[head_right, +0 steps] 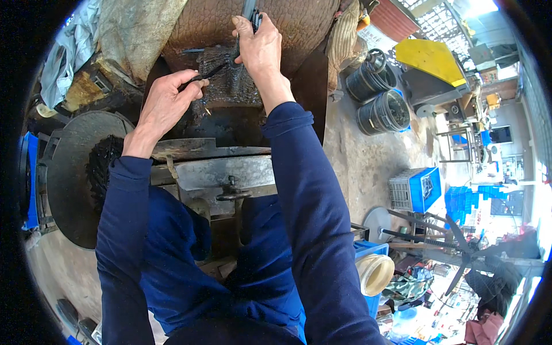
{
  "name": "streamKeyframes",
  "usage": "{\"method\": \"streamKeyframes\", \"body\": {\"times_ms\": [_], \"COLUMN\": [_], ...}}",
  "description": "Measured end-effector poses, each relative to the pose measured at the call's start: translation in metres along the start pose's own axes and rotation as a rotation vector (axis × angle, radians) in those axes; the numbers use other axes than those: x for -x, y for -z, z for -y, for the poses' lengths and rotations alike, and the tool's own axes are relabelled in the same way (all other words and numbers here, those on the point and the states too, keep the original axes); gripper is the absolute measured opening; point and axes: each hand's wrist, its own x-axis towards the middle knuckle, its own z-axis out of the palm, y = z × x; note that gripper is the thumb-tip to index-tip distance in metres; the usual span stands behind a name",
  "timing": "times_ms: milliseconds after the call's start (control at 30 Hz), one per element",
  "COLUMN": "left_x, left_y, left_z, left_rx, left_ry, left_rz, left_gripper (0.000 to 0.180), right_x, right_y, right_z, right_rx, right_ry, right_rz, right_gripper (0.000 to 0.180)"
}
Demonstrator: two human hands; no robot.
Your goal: Assemble small metal components using a manual press and cool the final assembly in a water bath.
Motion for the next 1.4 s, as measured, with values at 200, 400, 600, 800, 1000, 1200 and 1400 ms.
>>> {"method": "streamKeyframes", "body": {"times_ms": [200,400,600,800,1000,1200,1400], "left_x": [-0.001,-0.003,0.000,-0.001,-0.001,-0.004,-0.014], "left_y": [-0.002,-0.006,-0.007,-0.005,0.005,-0.004,-0.007], "left_z": [-0.002,-0.003,0.003,-0.003,0.008,-0.001,-0.030], "left_rx": [-0.043,-0.060,-0.010,0.120,0.099,0.042,0.141], "left_ry": [-0.012,-0.037,-0.101,-0.035,-0.012,-0.094,-0.071], "left_rz": [0.081,0.128,0.038,-0.116,-0.230,-0.315,-0.394], "left_gripper": [0.024,0.023,0.023,0.026,0.026,0.027,0.026], "right_x": [0.007,0.006,0.006,0.009,0.005,-0.006,-0.009], "right_y": [0.000,0.000,0.001,0.000,-0.008,0.001,-0.005], "right_z": [0.003,-0.007,0.017,-0.014,0.010,-0.014,-0.024], "right_rx": [0.059,0.078,0.054,0.031,-0.035,0.011,0.026], "right_ry": [-0.055,0.260,-0.100,0.428,-0.111,-0.105,-0.032], "right_rz": [0.013,-0.039,0.044,-0.051,0.025,0.032,0.033], "right_gripper": [0.041,0.043,0.042,0.042,0.039,0.040,0.037]}}
